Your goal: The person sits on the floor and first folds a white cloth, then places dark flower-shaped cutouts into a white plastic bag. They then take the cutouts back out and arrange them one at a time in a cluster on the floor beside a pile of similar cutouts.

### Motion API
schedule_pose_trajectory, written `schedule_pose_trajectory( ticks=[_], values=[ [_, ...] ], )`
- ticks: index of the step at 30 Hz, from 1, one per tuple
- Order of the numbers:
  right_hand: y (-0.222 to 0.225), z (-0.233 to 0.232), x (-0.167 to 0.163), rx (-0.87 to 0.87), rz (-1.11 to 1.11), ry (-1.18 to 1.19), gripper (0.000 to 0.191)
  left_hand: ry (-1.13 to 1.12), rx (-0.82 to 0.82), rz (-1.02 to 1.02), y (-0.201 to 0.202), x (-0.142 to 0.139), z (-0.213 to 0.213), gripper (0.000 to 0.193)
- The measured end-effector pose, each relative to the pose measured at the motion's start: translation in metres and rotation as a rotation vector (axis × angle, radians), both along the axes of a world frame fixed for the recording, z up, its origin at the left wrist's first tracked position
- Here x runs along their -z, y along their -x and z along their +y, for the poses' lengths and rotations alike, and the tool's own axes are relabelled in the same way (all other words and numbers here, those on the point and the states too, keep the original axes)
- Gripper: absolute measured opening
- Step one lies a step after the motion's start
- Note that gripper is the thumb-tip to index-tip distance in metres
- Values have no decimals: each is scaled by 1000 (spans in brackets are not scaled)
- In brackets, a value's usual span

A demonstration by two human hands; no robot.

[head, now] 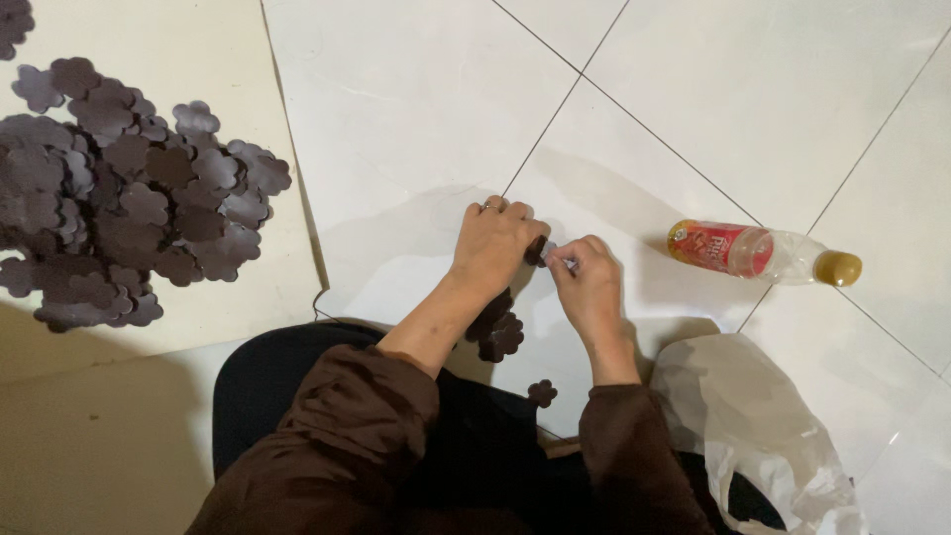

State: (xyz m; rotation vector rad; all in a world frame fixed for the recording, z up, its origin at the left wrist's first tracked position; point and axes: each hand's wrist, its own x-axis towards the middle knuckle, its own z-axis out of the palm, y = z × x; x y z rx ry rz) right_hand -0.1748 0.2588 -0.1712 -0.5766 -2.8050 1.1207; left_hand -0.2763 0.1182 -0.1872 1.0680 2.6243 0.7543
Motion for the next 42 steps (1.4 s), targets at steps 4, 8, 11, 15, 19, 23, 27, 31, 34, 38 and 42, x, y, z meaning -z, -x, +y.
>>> schedule_pose_trajectory(
  ticks=[4,8,11,15,19,23,27,31,34,38,42],
  values=[
    [-1,5,-4,-14,-138,-99,13,2,5,-34,0,0,-1,8],
    [0,0,-2,50,55,-14,10,0,-4,-26,0,-1,0,10],
    [-1,-3,0,5,-4,-57,12,-14,-12,-21,0,-5,0,14],
    [-2,5,-3,-8,-143,-34,10,7,-21,-92,2,-15,1,8],
    [-1,5,-5,63,59,18,9,87,-3,-88,0,-20,4,17],
    [3,-5,-4,22,34,-24,8,60,-18,-54,-1,-12,5,17],
    [5,-8,-3,-15,49,-93,9,63,-20,-71,-3,-2,5,17],
    [5,-9,-2,-17,245,-153,7,17,-40,-66,-7,2,5,21],
    [4,-9,-2,-5,43,-131,11,-24,-56,-10,-8,3,5,28],
    [5,-7,-1,10,129,-111,6,-18,-55,-47,-7,2,6,25],
    [6,-4,-3,11,87,-90,6,-12,-48,-90,-8,1,6,22]
  ],
)
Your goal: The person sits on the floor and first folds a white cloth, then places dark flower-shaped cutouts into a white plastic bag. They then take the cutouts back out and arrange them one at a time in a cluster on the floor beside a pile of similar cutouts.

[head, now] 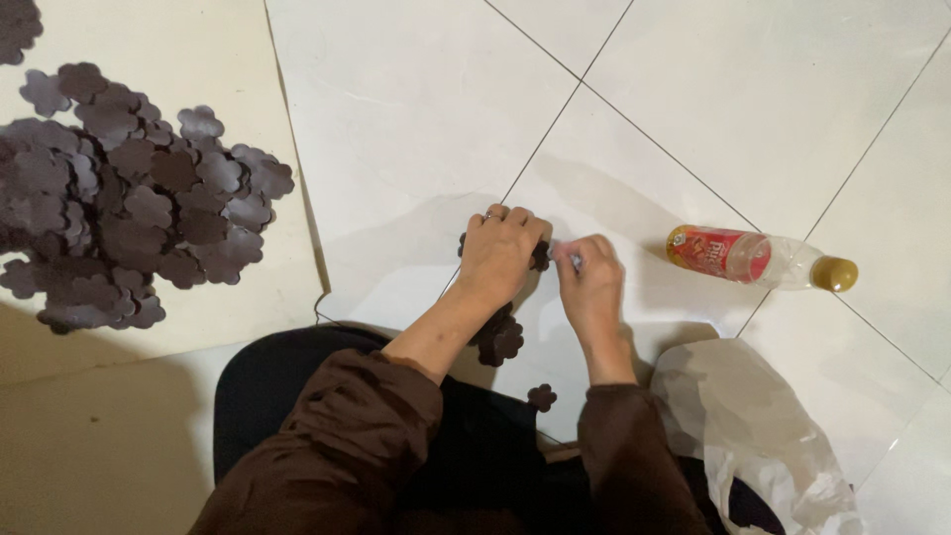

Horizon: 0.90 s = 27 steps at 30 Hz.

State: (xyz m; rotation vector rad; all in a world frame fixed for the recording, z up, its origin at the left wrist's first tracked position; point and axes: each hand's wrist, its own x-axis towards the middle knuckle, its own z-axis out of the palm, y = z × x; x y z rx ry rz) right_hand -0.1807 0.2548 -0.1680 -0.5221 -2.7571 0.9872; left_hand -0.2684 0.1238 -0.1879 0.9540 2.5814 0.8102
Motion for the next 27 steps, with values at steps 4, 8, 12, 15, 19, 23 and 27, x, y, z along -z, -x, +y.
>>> schedule_pose_trajectory(
  ticks=[4,8,12,15,19,23,27],
  values=[
    [-1,7,-4,-1,-58,18,6,3,12,15,0,0,1,30],
    [2,2,0,49,61,47,7,-67,-10,19,-1,2,2,24],
    [4,-6,2,-23,86,-20,9,-97,-61,17,-3,3,1,16],
    [4,-6,-1,-31,3,-14,8,-55,-73,93,-3,-1,0,29],
    [4,-7,-2,-33,114,-129,8,-19,-92,99,-2,-8,0,37],
    [5,-9,-2,-49,90,-100,8,28,-102,105,-1,-15,-1,55],
    [5,-7,-3,-75,106,-117,5,20,-129,103,0,-20,-1,61]
  ],
)
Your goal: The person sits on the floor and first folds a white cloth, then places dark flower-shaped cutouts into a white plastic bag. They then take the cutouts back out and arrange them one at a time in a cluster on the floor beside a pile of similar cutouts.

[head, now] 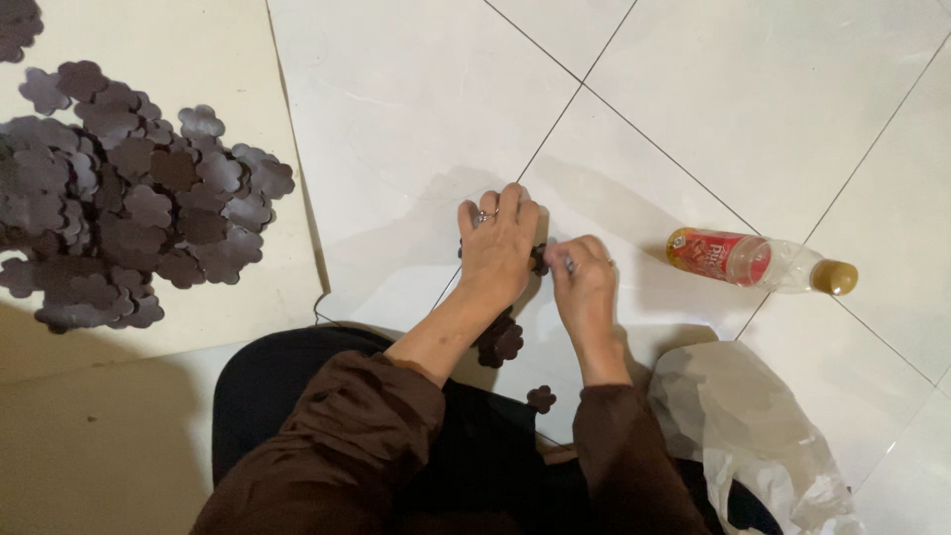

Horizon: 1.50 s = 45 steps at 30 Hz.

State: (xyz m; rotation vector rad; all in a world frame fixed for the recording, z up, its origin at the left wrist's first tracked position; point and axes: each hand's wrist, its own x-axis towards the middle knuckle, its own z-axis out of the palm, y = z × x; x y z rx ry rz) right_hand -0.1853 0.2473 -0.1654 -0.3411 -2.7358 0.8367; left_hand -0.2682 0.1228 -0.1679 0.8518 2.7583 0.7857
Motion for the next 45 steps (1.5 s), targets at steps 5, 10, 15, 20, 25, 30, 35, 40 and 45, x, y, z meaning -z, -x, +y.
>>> schedule_pose_trajectory(
  ticks=[5,10,15,20,25,30,35,40,45],
  values=[
    [1,1,2,48,-58,102,5,18,-1,-42,1,-1,1,65],
    [2,7,4,64,-41,109,5,40,-7,-71,1,1,2,57],
    [5,9,4,116,-31,263,12,33,-18,-8,-1,5,2,55],
    [3,-4,5,14,27,48,10,4,-31,15,-3,8,3,53],
    [5,-7,3,38,-52,112,7,37,-32,61,-4,10,3,49],
    [7,-9,0,-36,-17,22,6,45,-28,49,-4,8,3,49],
    [8,-10,-2,19,-33,21,6,58,-20,42,-4,7,2,44],
    [10,-7,-3,-51,-82,49,8,54,-36,45,-3,9,4,47],
    [10,-5,-2,-56,-70,59,8,117,-24,81,-6,12,4,42]
  ],
)
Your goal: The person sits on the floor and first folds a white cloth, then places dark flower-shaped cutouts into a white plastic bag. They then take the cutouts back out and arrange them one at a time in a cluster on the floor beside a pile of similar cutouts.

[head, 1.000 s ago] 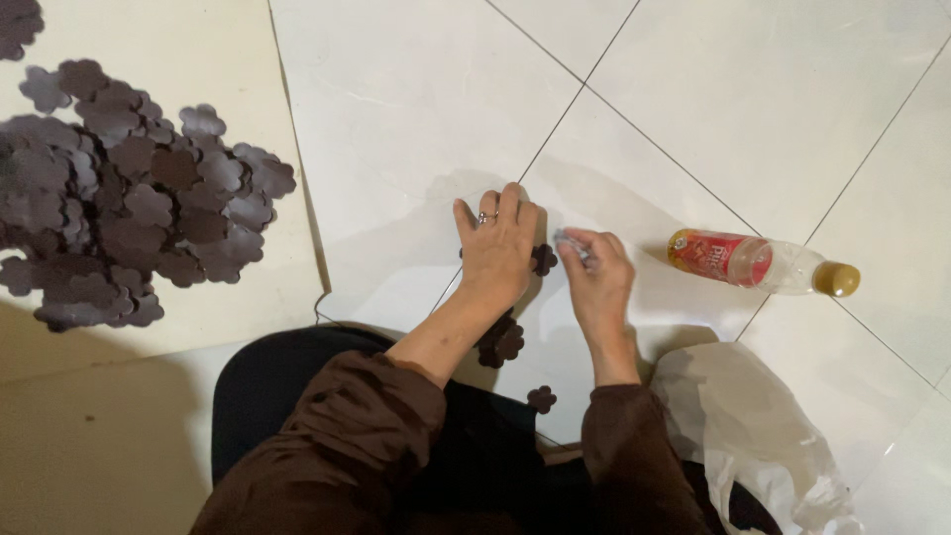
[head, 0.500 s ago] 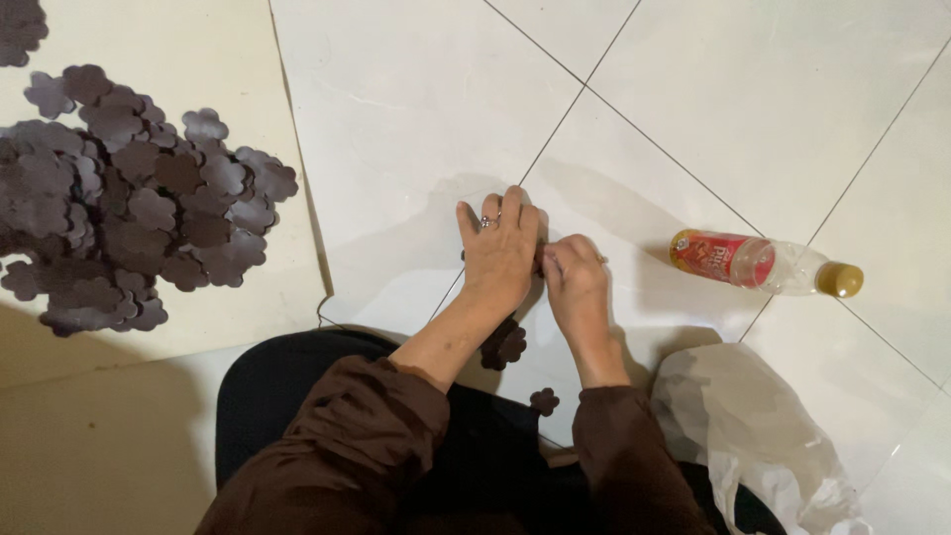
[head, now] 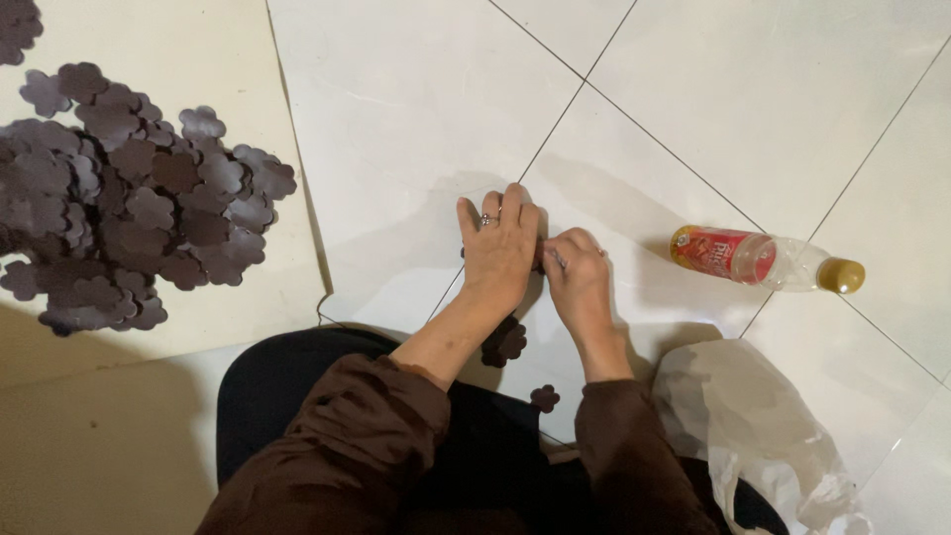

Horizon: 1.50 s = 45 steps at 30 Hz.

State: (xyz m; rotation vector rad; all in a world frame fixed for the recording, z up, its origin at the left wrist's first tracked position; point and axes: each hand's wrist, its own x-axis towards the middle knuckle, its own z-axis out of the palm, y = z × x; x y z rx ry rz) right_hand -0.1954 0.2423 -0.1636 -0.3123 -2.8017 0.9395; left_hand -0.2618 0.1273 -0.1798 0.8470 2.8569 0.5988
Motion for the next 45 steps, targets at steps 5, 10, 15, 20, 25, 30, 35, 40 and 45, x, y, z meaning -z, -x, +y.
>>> schedule_pose_trajectory(
  ticks=[5,10,15,20,25,30,35,40,45],
  values=[
    [0,2,3,26,23,28,7,8,2,28,-1,2,0,41],
    [-1,6,4,-15,-55,93,6,33,9,1,-2,3,1,45],
    [0,12,4,125,2,106,6,36,10,25,-3,4,1,43],
    [0,12,4,95,-75,131,6,-26,-4,12,-3,7,1,45],
    [-1,11,6,98,-51,59,6,-17,3,-19,-4,6,1,42],
    [-2,13,6,106,-8,106,6,-154,-1,-67,-3,3,1,31],
    [-6,12,7,130,-135,122,5,-144,31,-211,0,1,1,25],
    [-9,16,7,116,-43,88,8,-192,94,-252,-1,1,1,20],
    [-12,17,3,120,-150,66,7,-250,86,-224,-2,1,0,17]
  ],
)
